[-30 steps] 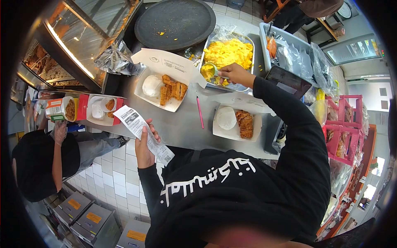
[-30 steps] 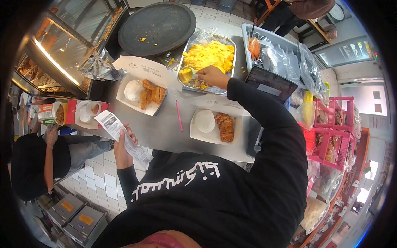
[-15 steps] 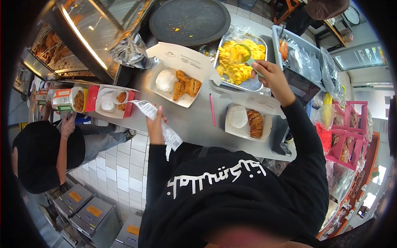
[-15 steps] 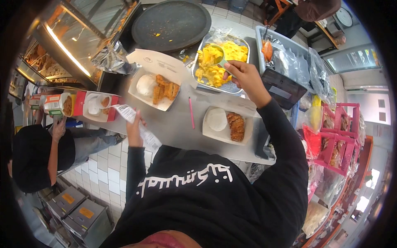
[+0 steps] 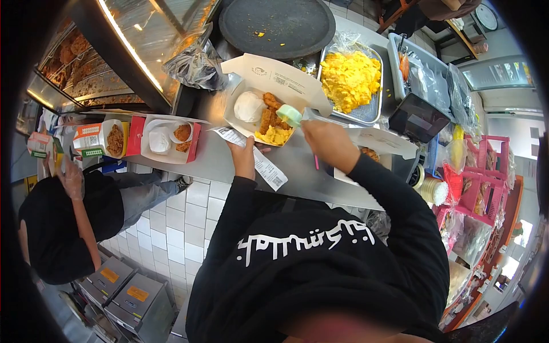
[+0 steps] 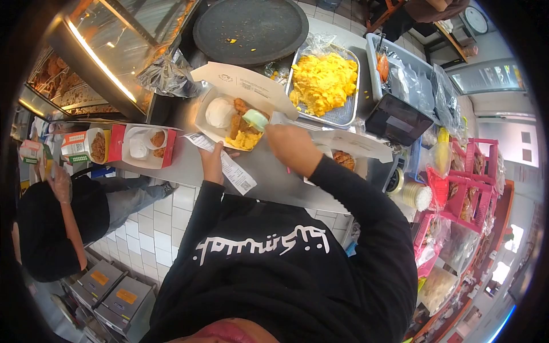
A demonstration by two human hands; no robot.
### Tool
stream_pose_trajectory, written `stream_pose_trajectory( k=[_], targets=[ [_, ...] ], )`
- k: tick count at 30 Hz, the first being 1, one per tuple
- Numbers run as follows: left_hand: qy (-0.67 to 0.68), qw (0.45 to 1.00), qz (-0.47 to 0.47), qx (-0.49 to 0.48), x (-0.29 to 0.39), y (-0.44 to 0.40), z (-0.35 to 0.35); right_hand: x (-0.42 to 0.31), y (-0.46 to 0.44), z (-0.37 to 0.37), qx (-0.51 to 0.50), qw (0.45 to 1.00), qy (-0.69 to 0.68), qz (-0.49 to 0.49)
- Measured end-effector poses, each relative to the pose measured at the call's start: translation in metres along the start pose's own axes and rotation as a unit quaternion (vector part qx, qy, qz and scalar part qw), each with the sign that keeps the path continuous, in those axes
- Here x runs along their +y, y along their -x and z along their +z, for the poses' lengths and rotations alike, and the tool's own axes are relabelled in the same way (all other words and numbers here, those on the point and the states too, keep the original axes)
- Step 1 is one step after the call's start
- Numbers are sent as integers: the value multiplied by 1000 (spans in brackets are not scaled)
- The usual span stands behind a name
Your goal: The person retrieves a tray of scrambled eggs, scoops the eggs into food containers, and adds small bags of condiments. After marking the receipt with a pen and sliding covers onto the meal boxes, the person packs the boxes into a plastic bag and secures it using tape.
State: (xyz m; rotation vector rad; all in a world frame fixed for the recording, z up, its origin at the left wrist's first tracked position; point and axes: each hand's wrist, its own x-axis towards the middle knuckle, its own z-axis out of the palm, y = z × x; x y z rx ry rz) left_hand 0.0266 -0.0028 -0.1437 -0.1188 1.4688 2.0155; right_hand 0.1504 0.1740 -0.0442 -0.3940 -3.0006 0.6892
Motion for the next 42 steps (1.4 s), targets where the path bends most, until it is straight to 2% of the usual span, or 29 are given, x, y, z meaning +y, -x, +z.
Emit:
stream_pose_trajectory(
  k=[1,3,5,7,9,10,11,12,13,15,16,19,20,24,27,30,33,34,37,40,42],
  targets=[
    [9,1000,0,-2,2,1,0,2,-3,-15,-15,999,-25,28],
    [11,1000,12,1,-11,-7,-13,15,-4,-45,-1,962,-254,102],
    [18,1000,22,9,-17,-8,-21,14,-5,-104,-63,859,-420,286],
    [22,999,-28,33,6,4,-13,40,-2,-128,33,823,-482,298],
    [9,999,-38,28,7,7,-19,68,-9,-139,50,855,-430,286],
    [2,999,-39,21,6,6,-24,94,-16,-132,46,892,-348,285],
    [-6,999,-40,14,5,5,-27,114,-21,-113,46,954,-189,227],
    [-9,999,-41,15,8,7,-25,133,-26,-93,44,985,-23,162],
    [-12,999,-43,16,13,9,-22,133,-33,-88,40,984,144,92],
    [-12,999,-48,14,15,7,-21,119,-47,-77,-3,974,203,96],
    [-11,999,-49,15,14,6,-21,124,-53,-70,6,977,205,56],
    [-16,998,-55,23,14,5,-20,145,-65,-42,-54,972,223,47],
    [-18,998,-58,23,16,5,-20,147,-63,-33,-30,978,204,31],
    [-14,997,-64,36,13,4,-20,134,-64,-15,-61,981,151,108],
    [-17,997,-57,46,12,4,-18,141,-57,-6,-59,985,147,72],
    [-7,997,-55,50,12,3,-15,141,-54,-9,-56,989,108,83],
    [5,997,-61,51,13,3,-12,142,-57,-20,-20,992,-3,123],
    [7,997,-62,50,14,4,-11,147,-56,-17,-32,982,-64,174],
    [9,997,-66,35,10,2,-12,140,-40,-22,-29,962,-170,213],
    [9,997,-71,28,10,2,-7,148,-29,-25,-21,902,-296,313],
    [13,998,-65,19,9,1,-2,148,-22,-34,-8,887,-327,324]
  ],
)
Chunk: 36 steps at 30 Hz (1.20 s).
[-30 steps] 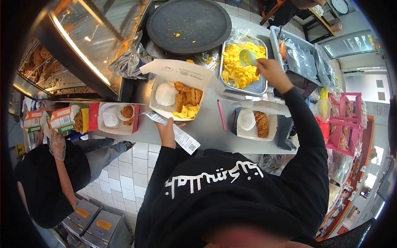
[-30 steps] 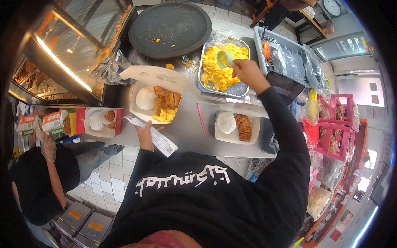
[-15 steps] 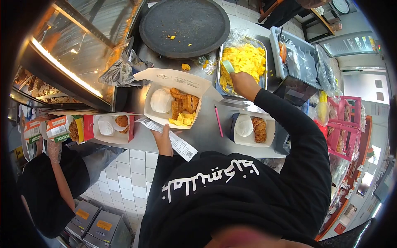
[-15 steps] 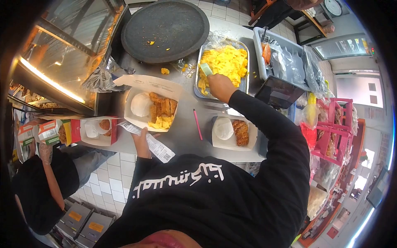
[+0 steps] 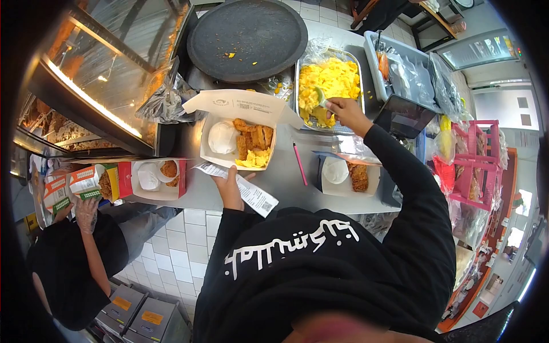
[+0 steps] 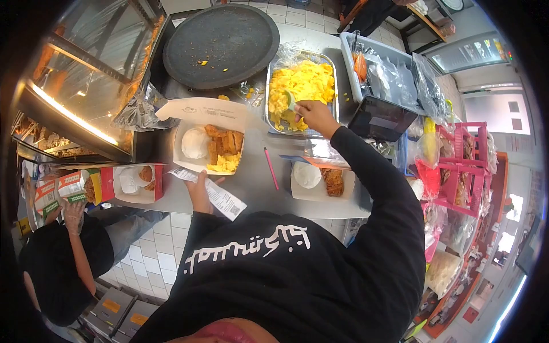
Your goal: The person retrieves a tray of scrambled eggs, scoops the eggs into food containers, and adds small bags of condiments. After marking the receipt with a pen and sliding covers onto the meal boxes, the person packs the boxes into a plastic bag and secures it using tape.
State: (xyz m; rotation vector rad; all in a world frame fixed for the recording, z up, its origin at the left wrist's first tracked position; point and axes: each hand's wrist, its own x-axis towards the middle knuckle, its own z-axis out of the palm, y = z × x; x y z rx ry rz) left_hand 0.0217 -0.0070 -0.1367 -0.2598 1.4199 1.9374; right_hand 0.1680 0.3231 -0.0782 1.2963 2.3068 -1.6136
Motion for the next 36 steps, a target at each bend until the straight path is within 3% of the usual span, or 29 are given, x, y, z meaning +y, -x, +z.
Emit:
stream_pose_trajectory(
  k=[5,7,9,12,15,16,17,18,20,23,24,28,31,33,36],
  targets=[
    [-11,999,20,-42,-5,-9,11,-7,40,-33,81,989,-120,3],
    [-24,999,-5,-30,0,-5,20,-29,89,-49,68,975,-208,-34],
    [-32,999,-11,-37,3,2,23,-43,141,-50,117,962,-242,-43],
    [-32,996,-49,-62,1,7,17,-44,215,-34,175,956,-236,-15],
    [-8,994,-47,-102,3,15,14,-11,263,3,240,934,-263,31],
    [-20,994,-42,-99,6,19,18,11,270,18,257,942,-215,35],
    [-23,992,-38,-121,10,24,23,36,273,34,273,947,-166,39],
    [-25,989,-35,-142,15,29,29,55,273,50,311,950,-23,-4],
    [-31,981,-38,-188,25,36,39,80,270,81,361,890,265,-86],
    [-26,964,-53,-259,39,46,54,86,272,97,352,893,279,5],
    [-15,957,-57,-284,45,49,58,84,273,96,389,871,301,-22],
    [-1,924,-84,-372,71,51,72,66,274,84,400,913,55,-56],
    [47,890,-123,-437,100,56,84,18,263,53,310,935,-172,-10],
    [52,871,-122,-472,120,68,93,-24,237,32,301,934,-179,-72],
    [83,832,-144,-530,140,81,101,-66,174,5,303,933,59,-186]
  ],
)
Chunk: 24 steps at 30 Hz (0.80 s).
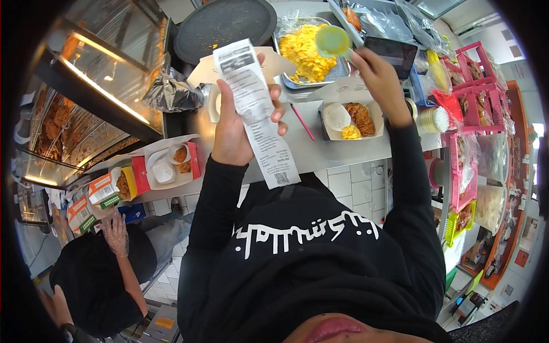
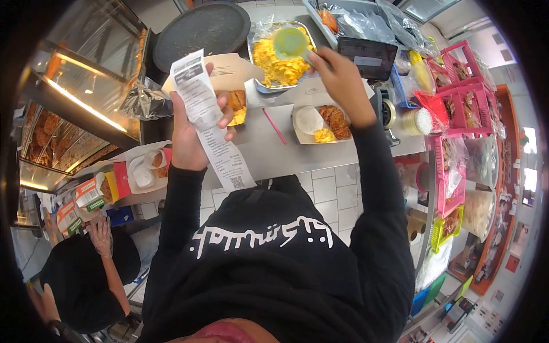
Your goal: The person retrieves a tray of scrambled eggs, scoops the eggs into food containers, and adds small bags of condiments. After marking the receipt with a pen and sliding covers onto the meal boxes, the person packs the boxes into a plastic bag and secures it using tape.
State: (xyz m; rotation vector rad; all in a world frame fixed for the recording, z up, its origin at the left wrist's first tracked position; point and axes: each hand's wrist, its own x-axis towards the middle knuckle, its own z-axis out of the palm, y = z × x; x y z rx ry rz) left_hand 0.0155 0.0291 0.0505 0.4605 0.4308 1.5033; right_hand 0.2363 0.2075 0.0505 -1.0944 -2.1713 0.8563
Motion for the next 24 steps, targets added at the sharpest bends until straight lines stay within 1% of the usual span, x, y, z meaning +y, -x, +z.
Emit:
stream_pose_trajectory(
  k=[1,3,5,8,9,11,13,14,15,16,17,19,21,23,24],
  targets=[
    [4,1000,-5,-13,3,0,6,-2,-25,10,0,996,79,-42],
    [10,999,-18,-42,9,-1,16,25,-73,34,-106,968,218,-70],
    [8,998,-32,-56,11,-5,20,57,-108,53,-267,912,292,-110],
    [-1,995,-58,-83,10,-17,24,97,-124,78,-284,888,355,-69],
    [-2,994,-67,-87,8,-23,27,97,-117,77,-189,894,396,-85],
    [-1,992,-90,-93,2,-33,34,88,-86,77,1,876,471,-107],
    [12,986,-112,-121,-7,-46,41,52,-60,56,54,911,379,-153],
    [20,983,-122,-136,-12,-55,46,33,-43,40,52,956,245,-154],
    [22,980,-135,-147,-17,-63,53,16,-23,23,53,981,107,-155],
    [24,976,-147,-160,-23,-72,60,-1,3,5,72,993,-7,-93],
    [26,972,-159,-172,-30,-82,68,-13,31,-13,91,988,-122,-33],
    [22,963,-172,-208,-49,-103,85,-20,83,-47,74,969,-232,49],
    [-1,954,-185,-237,-75,-126,112,-11,122,-62,99,960,-262,6],
    [-31,949,-202,-239,-107,-149,140,4,147,-84,82,982,-168,-21],
    [-48,946,-207,-246,-128,-159,155,13,160,-95,72,981,-176,19]
  ],
)
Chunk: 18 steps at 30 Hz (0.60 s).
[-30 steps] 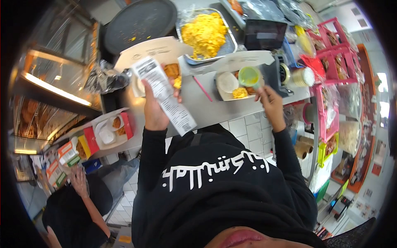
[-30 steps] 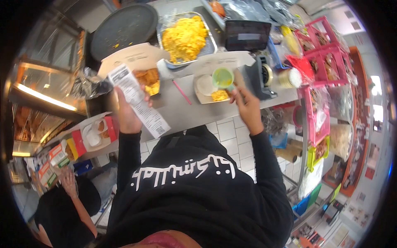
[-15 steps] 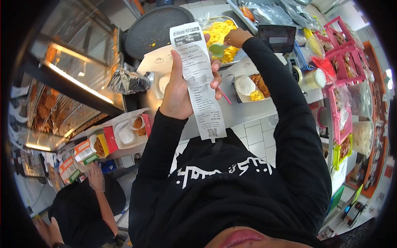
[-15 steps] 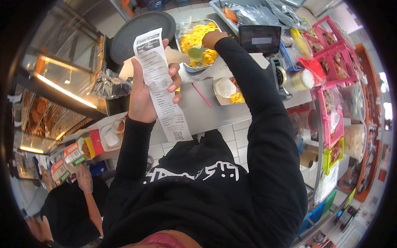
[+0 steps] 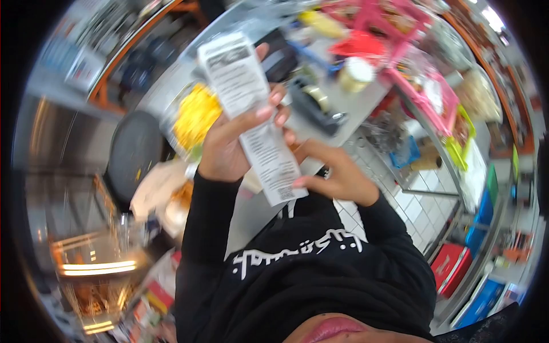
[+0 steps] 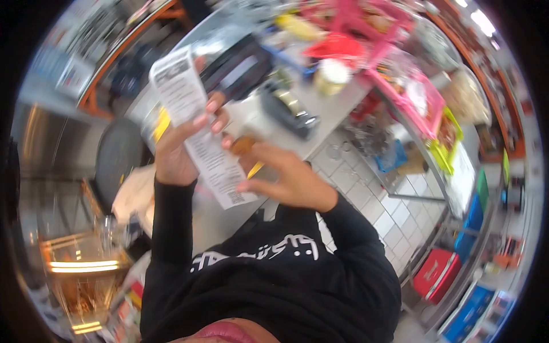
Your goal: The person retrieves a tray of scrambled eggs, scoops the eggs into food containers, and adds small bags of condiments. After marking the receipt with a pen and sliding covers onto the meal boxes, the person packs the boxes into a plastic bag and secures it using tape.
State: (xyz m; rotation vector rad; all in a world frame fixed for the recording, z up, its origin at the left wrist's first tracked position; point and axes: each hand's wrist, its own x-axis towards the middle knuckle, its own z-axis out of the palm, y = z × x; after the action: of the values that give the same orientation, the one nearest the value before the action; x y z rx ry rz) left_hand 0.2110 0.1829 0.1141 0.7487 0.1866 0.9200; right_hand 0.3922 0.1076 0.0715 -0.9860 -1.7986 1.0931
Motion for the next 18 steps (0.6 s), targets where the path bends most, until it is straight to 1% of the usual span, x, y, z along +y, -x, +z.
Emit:
stream_pose_trajectory(
  k=[1,2,3,5,7,9,11,12,13,14,15,16,17,18],
  targets=[
    [-14,1000,-9,-12,-13,-28,9,7,7,-18,3,999,-2,41],
    [-10,999,-30,-8,-29,-54,15,15,12,-40,22,999,-5,44],
    [-13,999,-45,1,-46,-80,22,23,14,-73,-2,998,38,40],
    [-28,998,-49,13,-80,-132,35,39,14,-146,-4,993,116,18],
    [-40,998,-56,-13,-107,-180,38,55,19,-237,110,969,208,69],
    [-39,997,-62,-6,-128,-227,46,78,19,-338,295,915,274,41],
    [-16,997,-73,5,-142,-261,48,101,13,-453,400,851,338,33],
    [-14,998,-68,8,-146,-276,47,119,8,-512,443,834,319,73],
    [14,998,-64,1,-150,-290,46,151,9,-586,450,778,432,67],
    [40,998,-52,1,-151,-303,42,183,11,-652,444,749,489,55],
    [65,997,-37,6,-150,-311,37,229,19,-729,416,749,510,82],
    [71,997,-30,-1,-147,-319,34,248,20,-767,371,752,527,138],
    [56,997,-13,54,-144,-326,43,263,23,-795,309,743,560,198],
    [68,997,-1,38,-144,-330,37,303,32,-842,224,751,580,221]
  ],
)
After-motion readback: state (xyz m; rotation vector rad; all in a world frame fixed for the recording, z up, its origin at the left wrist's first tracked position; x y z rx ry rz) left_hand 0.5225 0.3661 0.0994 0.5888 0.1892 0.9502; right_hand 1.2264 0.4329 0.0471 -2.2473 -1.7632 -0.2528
